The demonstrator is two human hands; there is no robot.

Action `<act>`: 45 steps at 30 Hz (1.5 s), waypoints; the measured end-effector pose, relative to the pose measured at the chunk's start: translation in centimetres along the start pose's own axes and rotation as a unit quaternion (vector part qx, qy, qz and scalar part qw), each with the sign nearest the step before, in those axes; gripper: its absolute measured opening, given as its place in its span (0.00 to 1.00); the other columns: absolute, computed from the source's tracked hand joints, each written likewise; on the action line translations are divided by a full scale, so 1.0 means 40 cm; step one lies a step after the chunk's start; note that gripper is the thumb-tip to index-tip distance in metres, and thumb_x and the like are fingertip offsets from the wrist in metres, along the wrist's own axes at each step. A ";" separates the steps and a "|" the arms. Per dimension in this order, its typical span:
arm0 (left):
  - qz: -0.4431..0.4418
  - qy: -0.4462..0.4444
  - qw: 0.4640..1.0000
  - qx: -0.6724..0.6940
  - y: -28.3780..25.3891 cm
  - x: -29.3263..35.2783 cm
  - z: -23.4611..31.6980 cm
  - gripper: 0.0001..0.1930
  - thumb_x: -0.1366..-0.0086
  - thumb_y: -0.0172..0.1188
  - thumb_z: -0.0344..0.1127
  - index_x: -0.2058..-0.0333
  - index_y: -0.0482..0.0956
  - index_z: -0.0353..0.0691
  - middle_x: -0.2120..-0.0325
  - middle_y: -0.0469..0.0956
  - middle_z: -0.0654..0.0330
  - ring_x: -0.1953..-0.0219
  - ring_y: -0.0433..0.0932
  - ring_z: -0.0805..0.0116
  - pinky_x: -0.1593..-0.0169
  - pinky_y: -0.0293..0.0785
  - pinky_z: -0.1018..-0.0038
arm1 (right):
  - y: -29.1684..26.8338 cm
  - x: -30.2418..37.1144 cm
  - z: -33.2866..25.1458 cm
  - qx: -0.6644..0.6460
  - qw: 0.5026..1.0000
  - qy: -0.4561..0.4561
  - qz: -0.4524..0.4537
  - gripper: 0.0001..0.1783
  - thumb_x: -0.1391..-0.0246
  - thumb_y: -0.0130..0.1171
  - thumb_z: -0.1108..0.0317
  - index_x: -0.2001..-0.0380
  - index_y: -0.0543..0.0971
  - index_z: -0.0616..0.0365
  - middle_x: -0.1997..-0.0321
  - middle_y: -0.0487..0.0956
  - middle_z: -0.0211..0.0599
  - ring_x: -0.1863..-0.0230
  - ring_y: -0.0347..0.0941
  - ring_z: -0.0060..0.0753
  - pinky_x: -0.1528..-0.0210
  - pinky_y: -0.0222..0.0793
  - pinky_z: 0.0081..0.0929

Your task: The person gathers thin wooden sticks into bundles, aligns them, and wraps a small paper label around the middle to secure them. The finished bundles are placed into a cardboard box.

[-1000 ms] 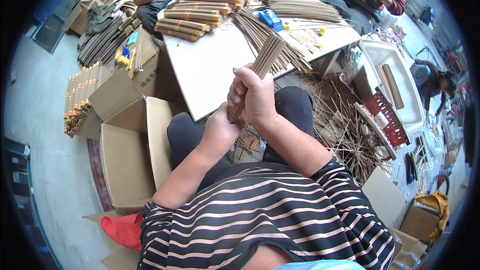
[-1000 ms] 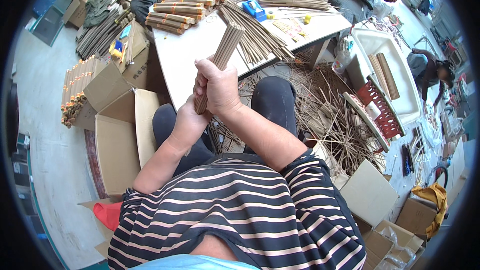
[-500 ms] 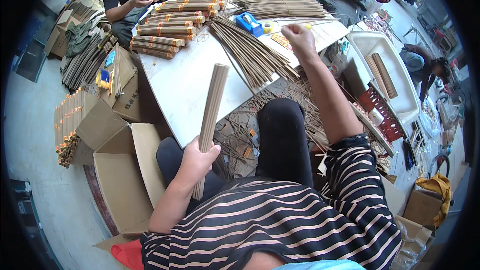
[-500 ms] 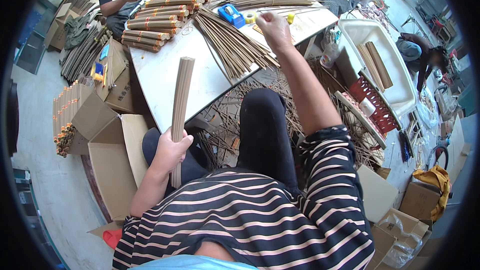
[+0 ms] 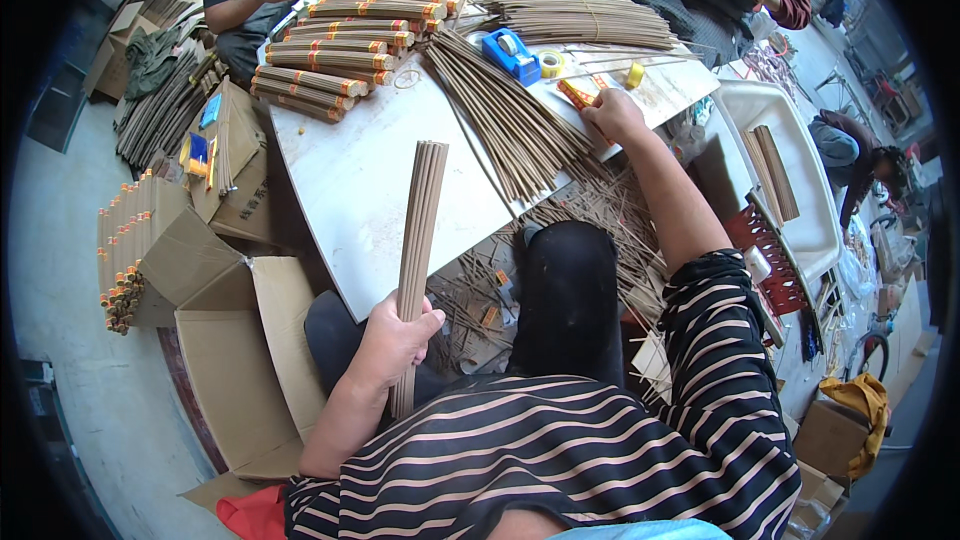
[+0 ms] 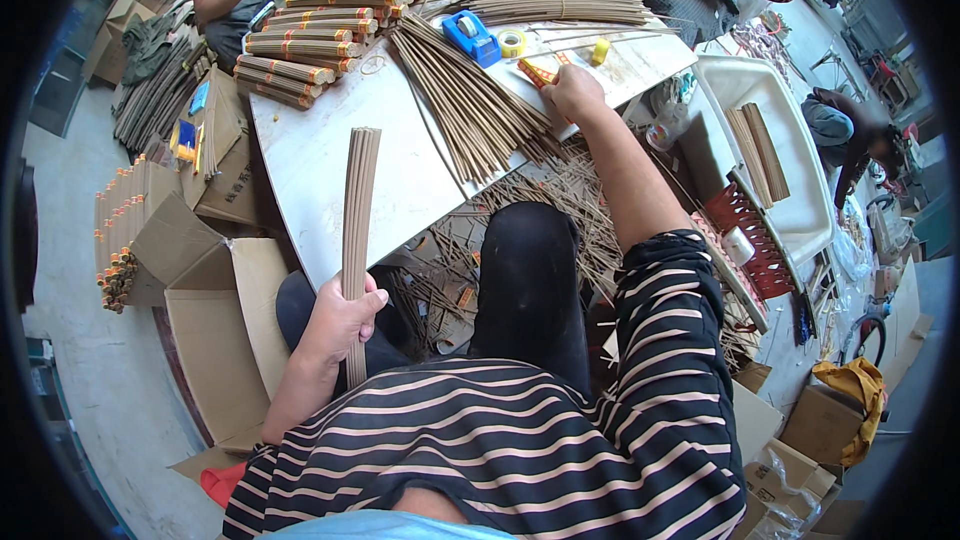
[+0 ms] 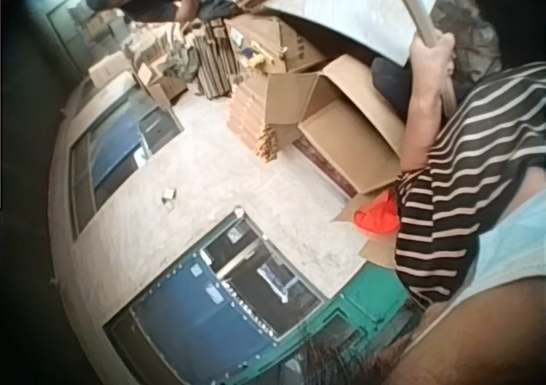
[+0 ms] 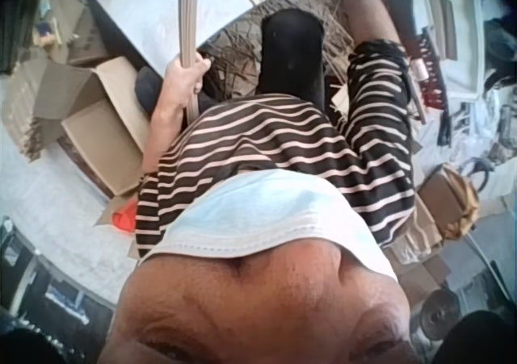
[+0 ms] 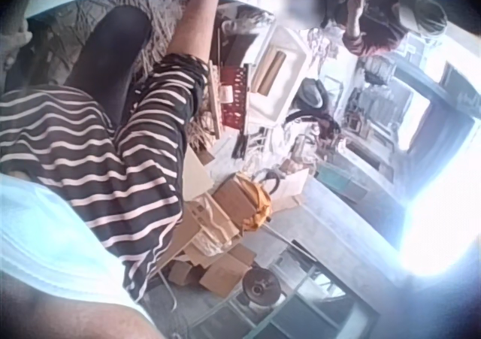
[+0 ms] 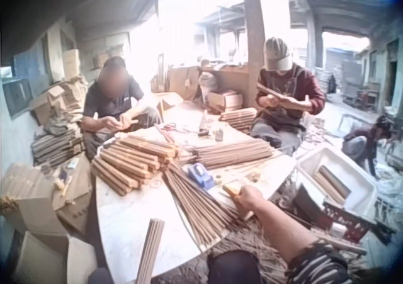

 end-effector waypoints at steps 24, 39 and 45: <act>-0.020 0.012 0.999 0.031 -0.007 0.009 0.008 0.09 0.45 0.61 0.31 0.72 0.68 0.38 0.84 0.65 0.67 0.89 0.63 0.81 0.87 0.60 0.83 | -0.018 0.004 0.016 -0.215 0.964 0.071 0.137 0.13 0.51 0.58 0.62 0.70 0.80 0.63 0.79 0.78 0.44 0.75 0.75 0.42 0.69 0.70 0.33; -0.010 0.144 0.989 0.014 0.048 0.073 0.130 0.16 0.43 0.60 0.33 0.59 0.69 0.30 0.84 0.68 0.68 0.89 0.62 0.83 0.86 0.58 0.84 | -0.023 0.570 -0.449 -0.542 0.822 -0.145 0.099 0.05 0.44 0.54 0.70 0.66 0.72 0.60 0.72 0.74 0.29 0.71 0.70 0.18 0.68 0.68 0.18; 0.031 0.165 0.986 0.007 0.064 0.127 0.119 0.08 0.46 0.55 0.23 0.68 0.67 0.35 0.86 0.65 0.66 0.92 0.60 0.80 0.89 0.57 0.82 | 0.011 0.680 -0.526 -0.713 0.689 -0.131 -0.013 0.08 0.44 0.54 0.69 0.65 0.70 0.62 0.73 0.73 0.28 0.70 0.68 0.13 0.67 0.67 0.15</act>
Point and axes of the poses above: each hand's wrist, its own x-axis away from the middle knuckle, its own y-axis out of the palm, z = x × y, the point moved 3 cm from there along -x, towards the middle knuckle
